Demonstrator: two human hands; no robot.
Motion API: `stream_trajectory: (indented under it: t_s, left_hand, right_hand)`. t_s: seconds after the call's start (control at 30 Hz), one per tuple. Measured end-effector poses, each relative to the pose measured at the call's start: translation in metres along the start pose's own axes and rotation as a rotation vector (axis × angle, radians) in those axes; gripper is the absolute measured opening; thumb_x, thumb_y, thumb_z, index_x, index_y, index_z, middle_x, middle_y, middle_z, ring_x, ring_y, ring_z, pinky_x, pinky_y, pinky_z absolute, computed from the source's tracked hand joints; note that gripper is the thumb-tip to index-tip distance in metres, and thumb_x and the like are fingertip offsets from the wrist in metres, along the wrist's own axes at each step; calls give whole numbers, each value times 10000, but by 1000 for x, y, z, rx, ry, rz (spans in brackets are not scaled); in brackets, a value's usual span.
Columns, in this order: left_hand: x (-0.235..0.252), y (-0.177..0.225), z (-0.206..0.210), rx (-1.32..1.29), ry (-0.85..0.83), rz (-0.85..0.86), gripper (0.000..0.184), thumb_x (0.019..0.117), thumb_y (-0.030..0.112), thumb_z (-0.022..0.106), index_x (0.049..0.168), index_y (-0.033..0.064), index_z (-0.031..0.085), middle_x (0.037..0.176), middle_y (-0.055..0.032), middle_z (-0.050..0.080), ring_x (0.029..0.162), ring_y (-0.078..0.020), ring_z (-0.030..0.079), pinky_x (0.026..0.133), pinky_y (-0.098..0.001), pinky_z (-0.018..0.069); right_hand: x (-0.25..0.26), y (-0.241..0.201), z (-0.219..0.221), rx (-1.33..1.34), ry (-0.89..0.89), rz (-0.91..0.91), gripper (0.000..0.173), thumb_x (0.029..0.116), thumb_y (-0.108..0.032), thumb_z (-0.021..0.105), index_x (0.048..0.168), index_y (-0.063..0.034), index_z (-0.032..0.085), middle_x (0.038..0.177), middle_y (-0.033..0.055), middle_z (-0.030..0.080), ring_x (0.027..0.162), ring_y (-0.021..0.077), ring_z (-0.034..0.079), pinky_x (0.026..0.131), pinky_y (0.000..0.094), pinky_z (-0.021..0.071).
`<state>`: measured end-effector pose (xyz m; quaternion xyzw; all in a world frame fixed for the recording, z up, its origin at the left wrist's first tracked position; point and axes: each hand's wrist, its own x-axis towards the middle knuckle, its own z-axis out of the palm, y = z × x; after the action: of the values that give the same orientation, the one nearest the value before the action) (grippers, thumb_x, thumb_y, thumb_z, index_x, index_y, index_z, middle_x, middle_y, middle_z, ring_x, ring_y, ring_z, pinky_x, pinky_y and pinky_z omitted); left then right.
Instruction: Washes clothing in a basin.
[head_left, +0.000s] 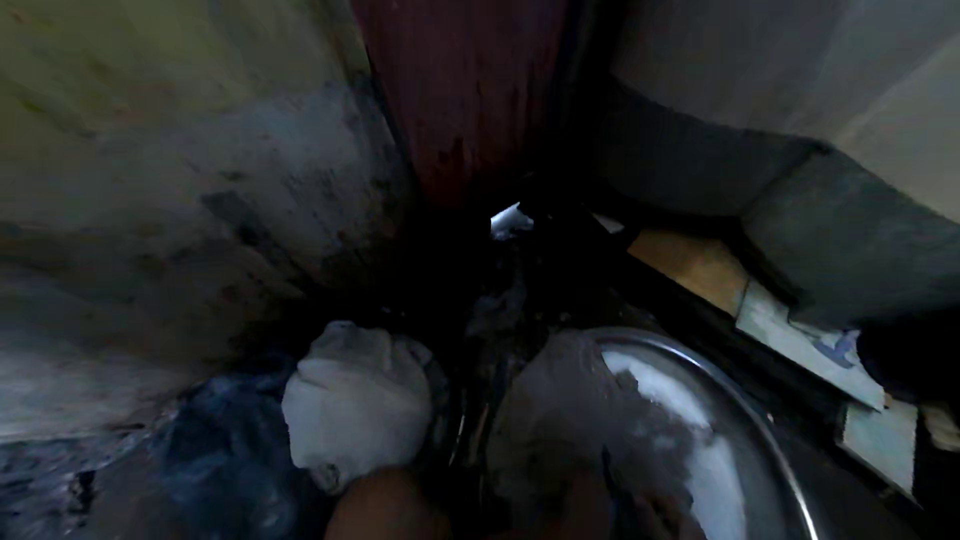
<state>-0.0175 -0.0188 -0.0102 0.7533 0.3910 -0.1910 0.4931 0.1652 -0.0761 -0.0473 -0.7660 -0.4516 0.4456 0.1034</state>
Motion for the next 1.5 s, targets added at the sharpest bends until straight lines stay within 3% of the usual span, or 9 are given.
stream_trajectory:
  t_s: [0.13, 0.27, 0.53, 0.67, 0.77, 0.87, 1.03, 1.23, 1.5]
  left_hand:
    - [15, -4, 1, 58, -88, -14, 381, 1037, 28, 510, 1384, -128, 523, 1515, -349, 407, 1403, -523, 394, 1141, -633, 348]
    - [5, -11, -29, 27, -64, -30, 382, 1018, 218, 608, 1279, -60, 630, 1369, -280, 578, 1299, -456, 531, 1078, -617, 424]
    - [32, -28, -91, 80, 169, -51, 362, 1076, 194, 498, 1366, 2, 599, 1389, -239, 588, 1306, -412, 554, 1076, -591, 434]
    - [43, -26, -85, 96, 226, 47, 327, 1075, 222, 512, 1320, 48, 640, 1323, -192, 637, 1228, -370, 616, 1035, -568, 479]
    - [54, -23, -74, 112, 221, 72, 293, 1066, 214, 525, 1273, 64, 668, 1313, -174, 642, 1222, -366, 615, 1014, -601, 471]
    - [65, -29, -65, 138, 244, 114, 290, 1063, 211, 533, 1278, 75, 672, 1335, -160, 628, 1251, -347, 600, 1034, -573, 485]
    - [84, -36, -54, 240, 329, 188, 299, 1029, 162, 583, 1310, 161, 685, 1455, -112, 557, 1405, -358, 439, 1144, -559, 364]
    - [106, -56, -36, 373, 296, 150, 491, 1036, 96, 512, 1464, 331, 571, 1694, -17, 263, 1575, -403, 80, 1214, -690, -8]
    - [114, -62, -35, 352, 387, 181, 262, 1032, 222, 581, 1230, 268, 747, 1627, -10, 396, 1577, -368, 97, 1230, -657, -32]
  right_hand:
    - [26, 3, 15, 13, 210, -213, 431, 986, -206, 670, 1369, -18, 611, 1294, 217, 654, 1126, 328, 679, 957, 489, 569]
    - [41, -14, 27, -57, 84, -383, 477, 1005, -161, 618, 1459, -33, 546, 1460, 188, 569, 1314, 279, 588, 1093, 404, 500]
    - [12, -8, 33, -60, -11, 16, 395, 1024, -256, 605, 1310, 16, 613, 1160, 204, 687, 1046, 295, 682, 963, 462, 544]
    - [-14, -16, 45, -207, -95, 7, 525, 1020, -396, 616, 1376, -11, 588, 1335, 199, 634, 1199, 326, 646, 1049, 498, 503]
    - [-12, -22, 47, -145, 109, -30, 469, 1028, -381, 604, 1253, 26, 666, 1251, 225, 664, 1133, 340, 672, 1005, 487, 530]
    - [2, -44, 38, -125, 119, -57, 477, 1045, -258, 578, 1464, -35, 537, 1399, 205, 607, 1274, 323, 610, 1100, 449, 476]
    - [24, -68, 36, -373, -34, -60, 393, 1084, -191, 458, 1431, -33, 555, 1407, 191, 603, 1295, 328, 599, 1094, 474, 472]
    - [35, -69, 35, -555, -88, -144, 368, 1070, -117, 453, 1392, 21, 565, 1375, 249, 599, 1289, 398, 585, 1078, 534, 471]
    - [47, -54, 31, -440, -210, -134, 404, 1084, -138, 464, 1453, 19, 508, 1421, 259, 564, 1322, 394, 558, 1117, 518, 439]
